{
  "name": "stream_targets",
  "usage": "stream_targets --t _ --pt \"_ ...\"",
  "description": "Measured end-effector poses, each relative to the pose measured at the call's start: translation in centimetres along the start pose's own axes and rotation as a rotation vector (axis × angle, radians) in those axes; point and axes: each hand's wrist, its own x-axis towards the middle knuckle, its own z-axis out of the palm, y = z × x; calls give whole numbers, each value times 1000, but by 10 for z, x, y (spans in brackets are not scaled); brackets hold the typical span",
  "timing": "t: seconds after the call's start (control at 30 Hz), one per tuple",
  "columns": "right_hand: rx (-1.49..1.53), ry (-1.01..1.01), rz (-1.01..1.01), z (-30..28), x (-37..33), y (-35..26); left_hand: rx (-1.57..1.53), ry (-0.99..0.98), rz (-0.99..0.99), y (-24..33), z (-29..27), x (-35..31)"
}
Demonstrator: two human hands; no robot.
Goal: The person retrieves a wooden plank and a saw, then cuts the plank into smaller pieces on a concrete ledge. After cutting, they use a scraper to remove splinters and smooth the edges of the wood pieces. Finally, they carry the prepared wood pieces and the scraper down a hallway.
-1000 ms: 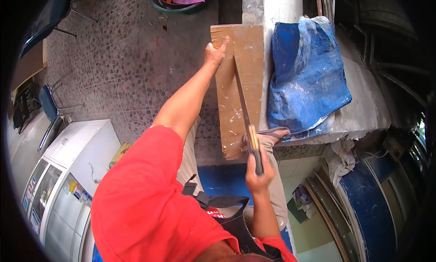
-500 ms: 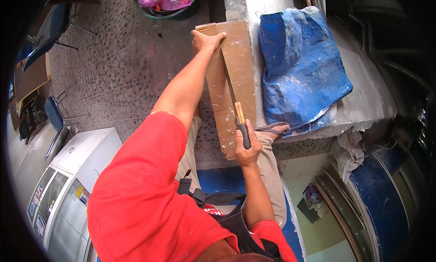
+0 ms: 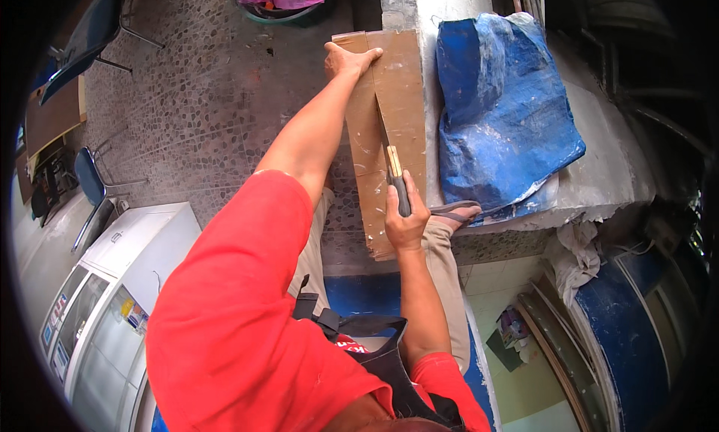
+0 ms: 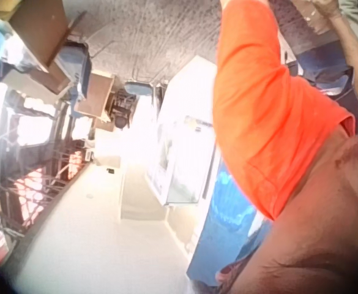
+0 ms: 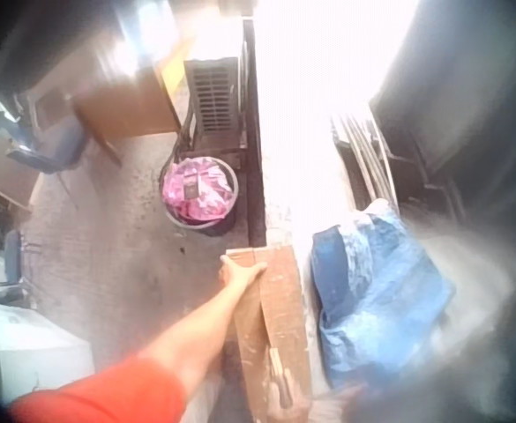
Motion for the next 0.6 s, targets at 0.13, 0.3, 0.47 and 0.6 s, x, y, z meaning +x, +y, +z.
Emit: stream_targets --t 0.13,0.3,0.47,0.6 --pt "-25 2 0 -18 -31 -6 -6 28 35 -18 8 8" --pt "-3 -89 242 -137 -152 -53 -9 7 -2 -5 -12 8" --pt "12 -56 110 -78 -106 -11 23 21 21 -4 -4 0" --pt "3 -4 53 9 -28 30 -3 3 34 7 -6 -1"
